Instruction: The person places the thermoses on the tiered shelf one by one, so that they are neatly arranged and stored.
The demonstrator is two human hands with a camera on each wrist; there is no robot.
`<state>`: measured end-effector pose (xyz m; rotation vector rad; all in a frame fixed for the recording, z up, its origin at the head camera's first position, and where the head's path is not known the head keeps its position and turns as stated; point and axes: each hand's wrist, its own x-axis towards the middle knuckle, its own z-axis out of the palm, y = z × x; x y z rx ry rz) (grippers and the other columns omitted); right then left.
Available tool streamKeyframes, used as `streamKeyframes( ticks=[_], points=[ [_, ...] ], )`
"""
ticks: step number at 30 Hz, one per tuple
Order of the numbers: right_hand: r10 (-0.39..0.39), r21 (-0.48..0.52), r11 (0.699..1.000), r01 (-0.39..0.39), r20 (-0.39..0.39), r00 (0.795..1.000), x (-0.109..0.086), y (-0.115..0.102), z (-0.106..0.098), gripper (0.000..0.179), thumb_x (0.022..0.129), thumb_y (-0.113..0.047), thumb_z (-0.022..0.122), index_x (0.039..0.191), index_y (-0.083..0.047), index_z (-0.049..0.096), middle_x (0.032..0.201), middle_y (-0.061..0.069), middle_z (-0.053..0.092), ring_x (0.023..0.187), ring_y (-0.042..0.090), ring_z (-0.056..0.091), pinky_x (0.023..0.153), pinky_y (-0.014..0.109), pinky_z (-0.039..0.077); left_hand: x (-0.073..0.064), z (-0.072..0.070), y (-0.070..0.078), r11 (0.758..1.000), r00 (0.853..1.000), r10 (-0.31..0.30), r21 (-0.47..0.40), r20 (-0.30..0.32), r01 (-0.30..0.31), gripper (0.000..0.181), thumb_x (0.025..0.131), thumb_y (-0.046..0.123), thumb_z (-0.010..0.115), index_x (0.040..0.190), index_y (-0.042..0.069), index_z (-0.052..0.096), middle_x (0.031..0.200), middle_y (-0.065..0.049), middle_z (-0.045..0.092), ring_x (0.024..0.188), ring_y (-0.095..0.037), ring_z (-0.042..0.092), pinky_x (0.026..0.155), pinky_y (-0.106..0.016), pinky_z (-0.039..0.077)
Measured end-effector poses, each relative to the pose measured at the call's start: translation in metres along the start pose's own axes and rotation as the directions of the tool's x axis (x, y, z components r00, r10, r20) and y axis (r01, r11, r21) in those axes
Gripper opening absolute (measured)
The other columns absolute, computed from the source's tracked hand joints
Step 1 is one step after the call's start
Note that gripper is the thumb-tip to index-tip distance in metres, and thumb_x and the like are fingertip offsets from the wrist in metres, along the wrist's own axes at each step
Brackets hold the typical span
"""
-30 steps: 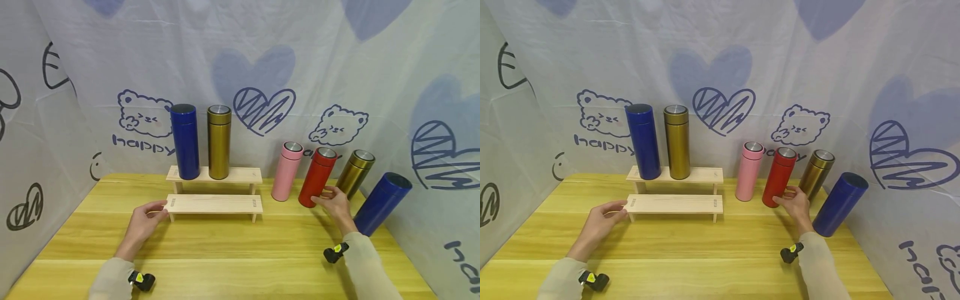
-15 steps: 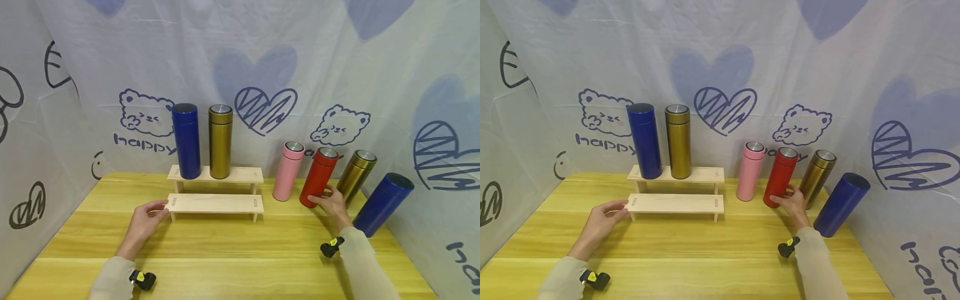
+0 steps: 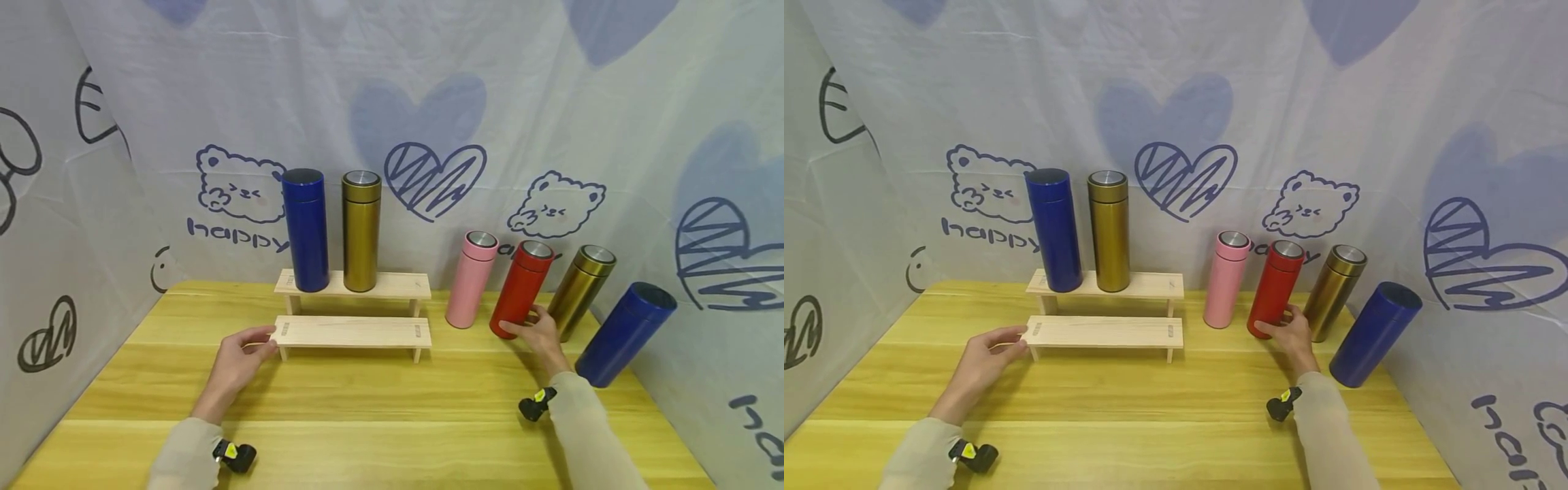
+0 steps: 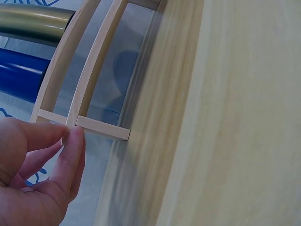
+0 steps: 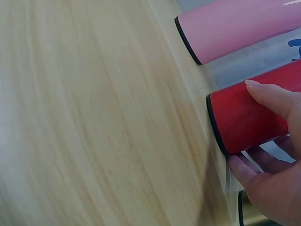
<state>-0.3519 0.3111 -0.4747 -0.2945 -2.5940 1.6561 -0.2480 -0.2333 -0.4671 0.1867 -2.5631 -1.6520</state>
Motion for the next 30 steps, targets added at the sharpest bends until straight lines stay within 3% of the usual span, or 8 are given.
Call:
streamKeyframes(
  ticks=[19,26,30],
  points=[
    [-0.005,0.099,0.995,0.016,-0.106,0.994,-0.003,-0.003,0.007,0.091,0.088,-0.018,0.082,0.16,0.001,0.029,0.151,0.031,0.048,0.138,0.043,0.05,0.114,0.054,0.044,0.003,0.003,0.002,1.0,1.0,0.01,0.0,0.0,-0.01,0.039,0.104,0.014,0.062,0.141,0.003,0.062,0.134,-0.024,0.062,0.111,-0.027,0.07,0.082,-0.017,0.051],
    [-0.023,0.098,0.995,0.035,-0.124,0.992,-0.003,-0.001,0.009,0.088,0.087,-0.017,0.083,0.158,0.001,0.033,0.149,0.031,0.05,0.135,0.045,0.053,0.114,0.055,0.045,0.004,0.003,0.0,0.999,1.0,0.02,-0.027,-0.007,-0.02,0.039,0.103,0.011,0.062,0.141,0.001,0.062,0.132,-0.025,0.062,0.108,-0.023,0.072,0.081,-0.015,0.052],
    [-0.027,0.09,0.995,0.039,-0.124,0.992,-0.004,-0.002,0.012,0.087,0.087,-0.017,0.083,0.157,0.0,0.035,0.148,0.03,0.053,0.132,0.043,0.056,0.107,0.047,0.051,0.002,0.001,-0.002,1.0,1.0,0.018,-0.023,-0.006,-0.018,0.039,0.103,0.012,0.062,0.141,0.002,0.061,0.133,-0.025,0.061,0.108,-0.023,0.071,0.079,-0.013,0.051]
  ],
)
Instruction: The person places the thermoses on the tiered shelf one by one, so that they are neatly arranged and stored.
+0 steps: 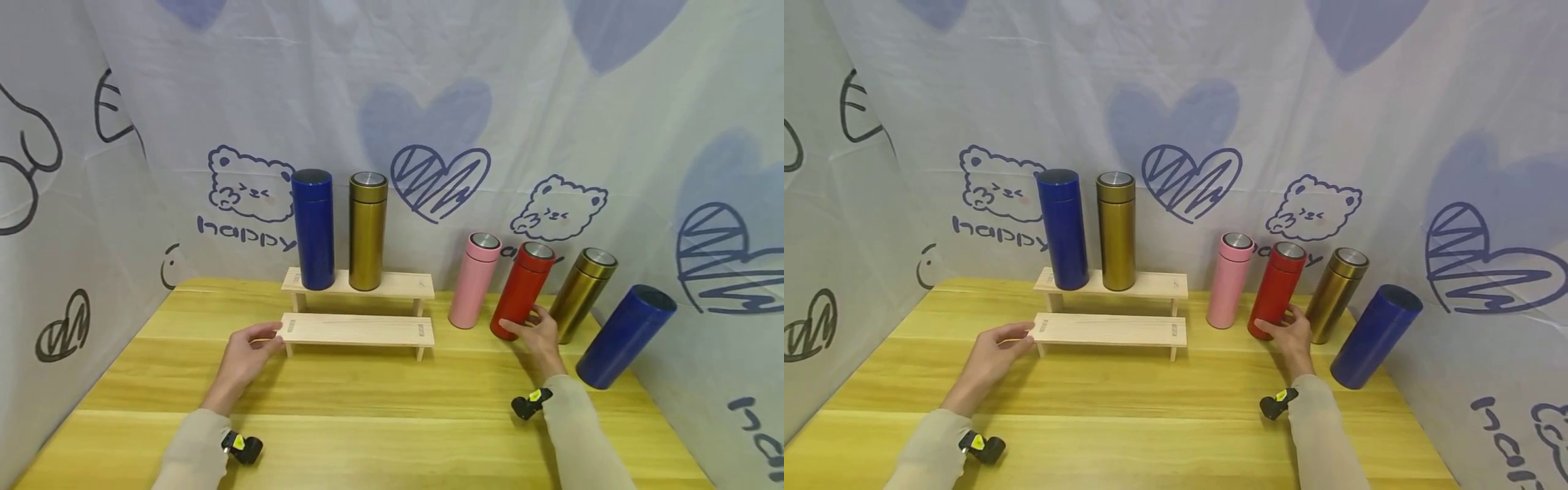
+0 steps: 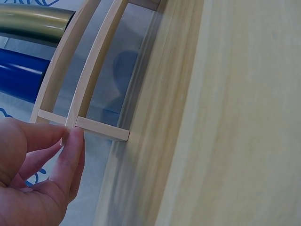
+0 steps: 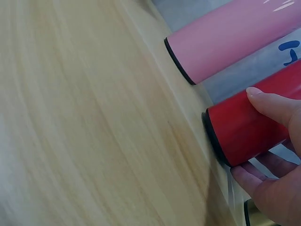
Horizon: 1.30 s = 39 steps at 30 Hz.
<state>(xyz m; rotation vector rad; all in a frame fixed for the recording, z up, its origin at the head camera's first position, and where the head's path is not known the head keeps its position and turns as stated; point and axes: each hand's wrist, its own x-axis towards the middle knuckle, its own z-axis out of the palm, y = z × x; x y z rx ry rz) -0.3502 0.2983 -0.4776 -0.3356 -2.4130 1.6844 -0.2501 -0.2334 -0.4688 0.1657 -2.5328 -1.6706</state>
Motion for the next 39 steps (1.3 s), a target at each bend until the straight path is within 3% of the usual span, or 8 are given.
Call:
streamKeyframes(
  ticks=[5,8,12,17,24,28,34,39],
  points=[
    [-0.021,-0.011,1.0,0.021,-0.006,1.0,-0.001,-0.001,0.001,0.086,0.086,-0.018,0.085,0.156,-0.001,0.039,0.145,0.028,0.055,0.129,0.041,0.059,0.085,0.021,0.053,-0.001,-0.001,-0.001,1.0,1.0,0.006,0.023,-0.006,-0.006,0.039,0.103,0.013,0.062,0.14,0.002,0.062,0.133,-0.025,0.062,0.112,-0.029,0.07,0.079,-0.015,0.05],
    [-0.031,-0.026,0.999,0.031,-0.007,0.999,-0.002,-0.002,0.001,0.086,0.085,-0.019,0.085,0.155,-0.001,0.04,0.144,0.028,0.056,0.128,0.041,0.059,0.078,0.016,0.05,-0.003,-0.001,-0.002,0.999,1.0,0.001,0.037,-0.01,-0.001,0.038,0.103,0.013,0.063,0.14,0.002,0.063,0.133,-0.025,0.063,0.115,-0.032,0.068,0.079,-0.016,0.05],
    [-0.018,-0.047,0.999,0.018,0.001,1.0,-0.005,-0.005,0.0,0.087,0.085,-0.023,0.086,0.156,-0.001,0.04,0.145,0.027,0.056,0.129,0.042,0.06,0.093,0.031,0.057,-0.004,0.0,-0.003,0.999,1.0,-0.004,0.043,-0.009,0.005,0.038,0.103,0.013,0.063,0.139,0.002,0.063,0.133,-0.025,0.063,0.115,-0.033,0.067,0.079,-0.018,0.05],
    [0.016,-0.03,0.999,-0.016,0.011,1.0,-0.009,-0.013,-0.002,0.092,0.086,-0.028,0.086,0.158,-0.002,0.036,0.15,0.027,0.052,0.133,0.043,0.056,0.11,0.051,0.05,-0.005,0.0,-0.004,0.999,1.0,0.001,0.047,-0.011,0.0,0.038,0.103,0.014,0.062,0.139,0.003,0.063,0.133,-0.025,0.063,0.115,-0.034,0.067,0.079,-0.019,0.05],
    [0.016,-0.009,1.0,-0.016,0.026,1.0,-0.015,-0.023,-0.004,0.093,0.086,-0.031,0.086,0.159,-0.003,0.035,0.151,0.024,0.052,0.134,0.04,0.056,0.11,0.049,0.05,-0.005,-0.001,-0.003,0.999,1.0,0.007,0.049,-0.012,-0.007,0.038,0.103,0.014,0.062,0.139,0.003,0.063,0.133,-0.025,0.063,0.116,-0.034,0.066,0.08,-0.019,0.05],
    [0.002,-0.023,1.0,-0.002,0.025,1.0,-0.018,-0.027,-0.005,0.093,0.085,-0.034,0.086,0.158,-0.005,0.037,0.149,0.023,0.055,0.132,0.039,0.058,0.101,0.036,0.055,-0.005,-0.001,-0.002,0.999,1.0,0.007,0.04,-0.012,-0.006,0.038,0.103,0.014,0.063,0.14,0.003,0.063,0.132,-0.025,0.063,0.115,-0.033,0.067,0.079,-0.018,0.05],
    [0.006,-0.008,1.0,-0.006,0.047,0.999,-0.019,-0.036,-0.004,0.09,0.087,-0.032,0.085,0.159,-0.007,0.037,0.153,0.024,0.051,0.137,0.042,0.054,0.113,0.053,0.047,-0.002,0.0,-0.001,1.0,1.0,0.011,0.027,-0.007,-0.011,0.039,0.103,0.013,0.063,0.14,0.002,0.063,0.132,-0.025,0.064,0.113,-0.03,0.069,0.079,-0.016,0.05],
    [-0.005,-0.02,1.0,0.006,0.062,0.998,-0.022,-0.041,-0.003,0.092,0.088,-0.032,0.084,0.161,-0.009,0.034,0.154,0.024,0.05,0.138,0.043,0.052,0.114,0.055,0.045,-0.001,-0.001,-0.001,1.0,1.0,0.02,0.018,0.0,-0.02,0.039,0.103,0.012,0.063,0.14,0.001,0.062,0.132,-0.025,0.064,0.105,-0.019,0.071,0.079,-0.015,0.05]
  ],
)
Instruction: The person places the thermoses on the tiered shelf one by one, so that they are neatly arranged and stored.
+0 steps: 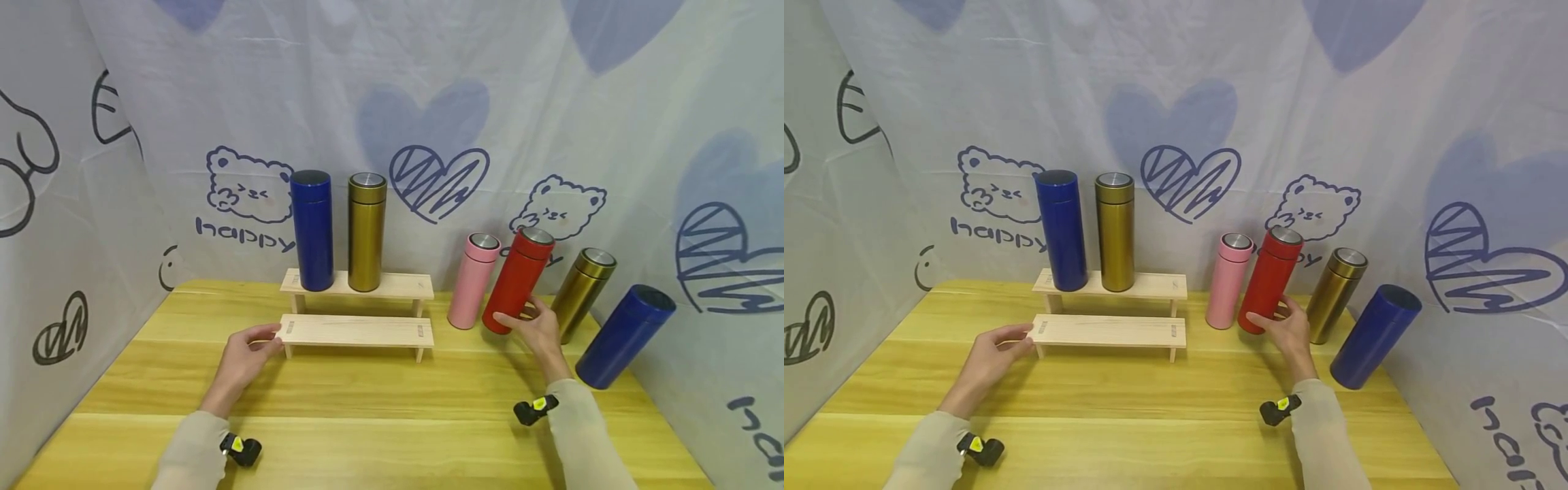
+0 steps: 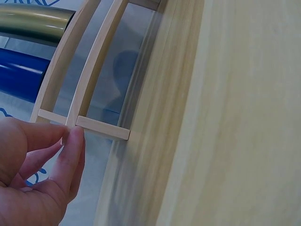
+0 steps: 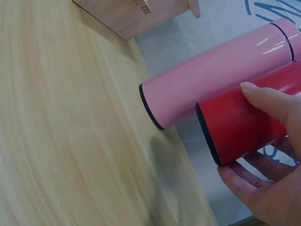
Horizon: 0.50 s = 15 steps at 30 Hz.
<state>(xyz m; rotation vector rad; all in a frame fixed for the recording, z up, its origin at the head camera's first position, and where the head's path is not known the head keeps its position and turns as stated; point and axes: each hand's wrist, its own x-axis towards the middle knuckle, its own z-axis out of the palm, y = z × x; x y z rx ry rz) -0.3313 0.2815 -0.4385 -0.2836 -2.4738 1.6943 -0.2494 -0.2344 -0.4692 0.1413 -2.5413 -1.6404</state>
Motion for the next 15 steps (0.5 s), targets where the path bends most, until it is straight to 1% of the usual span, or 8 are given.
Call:
streamKeyframes(
  ticks=[4,11,15],
  points=[
    [-0.012,-0.012,1.0,0.012,0.002,1.0,-0.003,-0.003,0.0,0.092,0.088,-0.032,0.084,0.162,-0.009,0.033,0.155,0.024,0.05,0.138,0.043,0.052,0.115,0.055,0.045,0.0,0.0,0.0,1.0,1.0,0.002,0.003,0.003,-0.002,0.039,0.103,0.012,0.063,0.14,0.001,0.062,0.131,-0.025,0.064,0.103,-0.016,0.071,0.079,-0.015,0.051],
    [-0.027,-0.017,0.999,0.027,0.02,0.999,-0.007,-0.008,0.0,0.092,0.088,-0.033,0.084,0.161,-0.009,0.033,0.156,0.023,0.048,0.14,0.043,0.05,0.116,0.057,0.043,-0.001,0.0,0.002,1.0,1.0,-0.006,0.008,0.001,0.006,0.039,0.103,0.012,0.063,0.14,0.002,0.062,0.132,-0.025,0.064,0.111,-0.027,0.07,0.078,-0.014,0.05],
    [-0.035,-0.019,0.999,0.036,0.03,0.999,-0.009,-0.012,-0.001,0.093,0.087,-0.036,0.085,0.161,-0.01,0.034,0.155,0.022,0.05,0.14,0.043,0.051,0.116,0.057,0.043,-0.001,0.0,0.002,1.0,1.0,-0.007,0.009,0.0,0.007,0.039,0.103,0.011,0.063,0.14,0.001,0.062,0.133,-0.026,0.063,0.112,-0.028,0.07,0.079,-0.013,0.05]
  ],
)
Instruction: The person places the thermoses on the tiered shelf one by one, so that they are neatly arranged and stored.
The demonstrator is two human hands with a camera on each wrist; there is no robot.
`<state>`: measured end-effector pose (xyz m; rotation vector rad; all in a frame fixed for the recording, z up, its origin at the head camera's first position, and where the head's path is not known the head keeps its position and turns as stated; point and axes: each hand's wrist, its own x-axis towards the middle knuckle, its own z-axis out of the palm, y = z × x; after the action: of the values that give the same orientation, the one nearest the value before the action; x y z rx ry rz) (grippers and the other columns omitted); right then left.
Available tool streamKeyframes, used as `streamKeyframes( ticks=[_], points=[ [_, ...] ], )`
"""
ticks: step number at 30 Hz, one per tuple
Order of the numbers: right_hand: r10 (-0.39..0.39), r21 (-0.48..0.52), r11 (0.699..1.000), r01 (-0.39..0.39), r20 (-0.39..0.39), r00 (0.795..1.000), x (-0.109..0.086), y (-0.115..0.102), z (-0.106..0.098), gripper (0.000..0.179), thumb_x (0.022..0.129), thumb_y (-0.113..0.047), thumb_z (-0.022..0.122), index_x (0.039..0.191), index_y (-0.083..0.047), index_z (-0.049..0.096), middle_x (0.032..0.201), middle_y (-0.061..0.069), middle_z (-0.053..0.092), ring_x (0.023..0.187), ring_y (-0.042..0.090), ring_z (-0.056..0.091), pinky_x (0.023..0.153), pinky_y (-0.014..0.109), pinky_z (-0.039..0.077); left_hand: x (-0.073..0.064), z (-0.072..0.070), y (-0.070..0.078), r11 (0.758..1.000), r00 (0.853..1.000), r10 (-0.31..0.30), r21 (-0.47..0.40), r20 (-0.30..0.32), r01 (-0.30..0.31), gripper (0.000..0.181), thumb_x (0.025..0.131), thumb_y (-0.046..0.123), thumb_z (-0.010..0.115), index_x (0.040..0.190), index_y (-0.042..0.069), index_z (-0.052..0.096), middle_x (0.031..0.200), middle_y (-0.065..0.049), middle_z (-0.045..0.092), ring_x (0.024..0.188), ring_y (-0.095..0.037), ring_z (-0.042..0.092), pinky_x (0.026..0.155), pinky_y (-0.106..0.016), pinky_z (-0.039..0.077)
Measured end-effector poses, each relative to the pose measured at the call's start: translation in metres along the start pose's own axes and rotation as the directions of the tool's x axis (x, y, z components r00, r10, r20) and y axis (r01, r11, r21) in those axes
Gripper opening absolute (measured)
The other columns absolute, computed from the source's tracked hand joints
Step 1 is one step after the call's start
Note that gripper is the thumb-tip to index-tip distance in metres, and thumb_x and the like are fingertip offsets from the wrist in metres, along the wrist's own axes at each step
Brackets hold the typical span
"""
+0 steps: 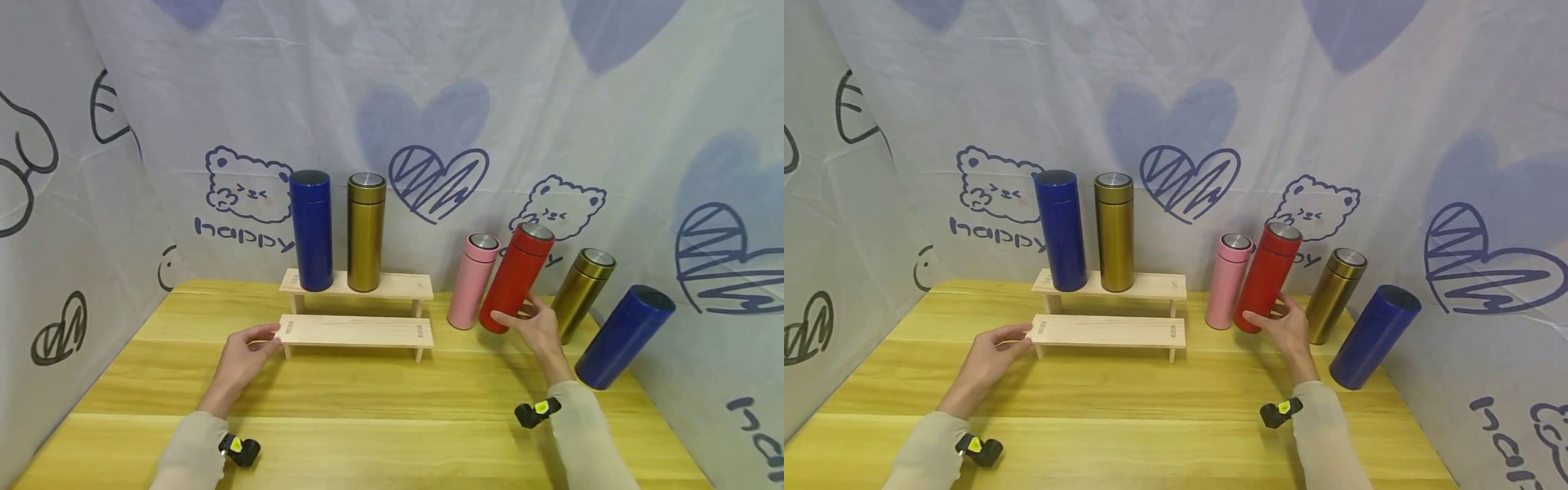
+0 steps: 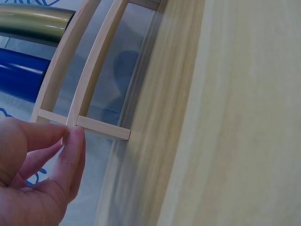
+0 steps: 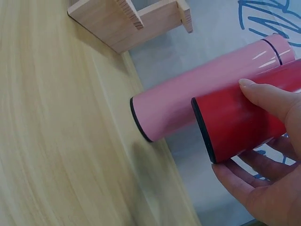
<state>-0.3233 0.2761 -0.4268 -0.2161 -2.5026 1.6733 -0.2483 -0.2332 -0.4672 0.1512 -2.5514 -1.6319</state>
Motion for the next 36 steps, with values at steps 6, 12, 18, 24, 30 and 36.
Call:
streamKeyframes(
  ticks=[6,12,18,24,30,36],
  points=[
    [-0.042,-0.004,0.999,0.042,0.014,0.999,-0.004,-0.007,-0.002,0.091,0.085,-0.037,0.086,0.159,-0.011,0.038,0.151,0.022,0.054,0.135,0.043,0.056,0.113,0.055,0.046,0.0,-0.001,0.0,1.0,1.0,-0.009,-0.004,0.002,0.009,0.04,0.102,0.012,0.063,0.14,0.001,0.062,0.133,-0.025,0.063,0.11,-0.024,0.071,0.078,-0.013,0.05],
    [-0.081,-0.006,0.997,0.081,0.028,0.996,-0.008,-0.013,-0.002,0.09,0.085,-0.037,0.086,0.159,-0.012,0.04,0.15,0.022,0.055,0.133,0.043,0.058,0.111,0.056,0.048,0.0,-0.001,0.0,1.0,1.0,-0.013,-0.002,0.004,0.013,0.041,0.102,0.013,0.063,0.141,0.001,0.061,0.133,-0.026,0.062,0.113,-0.028,0.069,0.078,-0.014,0.05],
    [-0.093,-0.008,0.996,0.093,0.046,0.995,-0.011,-0.021,-0.001,0.092,0.084,-0.04,0.087,0.159,-0.015,0.039,0.152,0.02,0.055,0.134,0.043,0.058,0.112,0.056,0.047,0.002,-0.001,-0.002,1.0,1.0,-0.017,-0.014,0.015,0.017,0.048,0.103,0.013,0.063,0.146,-0.005,0.053,0.132,-0.03,0.062,0.109,-0.027,0.07,0.076,-0.015,0.053],
    [-0.104,-0.016,0.994,0.106,0.061,0.993,-0.016,-0.03,0.001,0.092,0.084,-0.041,0.086,0.159,-0.016,0.039,0.153,0.018,0.054,0.136,0.042,0.056,0.113,0.057,0.047,0.004,-0.002,-0.003,0.999,0.999,-0.025,-0.027,0.024,0.025,0.047,0.103,0.013,0.063,0.143,-0.009,0.054,0.128,-0.03,0.064,0.099,-0.014,0.07,0.077,-0.017,0.054],
    [-0.12,-0.019,0.992,0.122,0.083,0.989,-0.019,-0.039,0.002,0.092,0.083,-0.041,0.086,0.158,-0.015,0.04,0.153,0.019,0.053,0.138,0.042,0.054,0.112,0.058,0.046,0.003,-0.001,-0.002,0.999,0.999,-0.034,-0.02,0.02,0.034,0.044,0.103,0.012,0.062,0.142,-0.007,0.056,0.124,-0.026,0.066,0.094,-0.007,0.067,0.079,-0.018,0.055],
    [-0.131,-0.025,0.991,0.135,0.108,0.985,-0.021,-0.047,0.005,0.092,0.083,-0.041,0.087,0.158,-0.015,0.04,0.154,0.018,0.053,0.139,0.042,0.053,0.113,0.059,0.045,0.004,0.0,-0.001,0.999,0.999,-0.03,-0.025,0.019,0.031,0.044,0.103,0.012,0.061,0.143,-0.007,0.055,0.123,-0.025,0.066,0.092,-0.005,0.066,0.078,-0.019,0.055]
  ],
)
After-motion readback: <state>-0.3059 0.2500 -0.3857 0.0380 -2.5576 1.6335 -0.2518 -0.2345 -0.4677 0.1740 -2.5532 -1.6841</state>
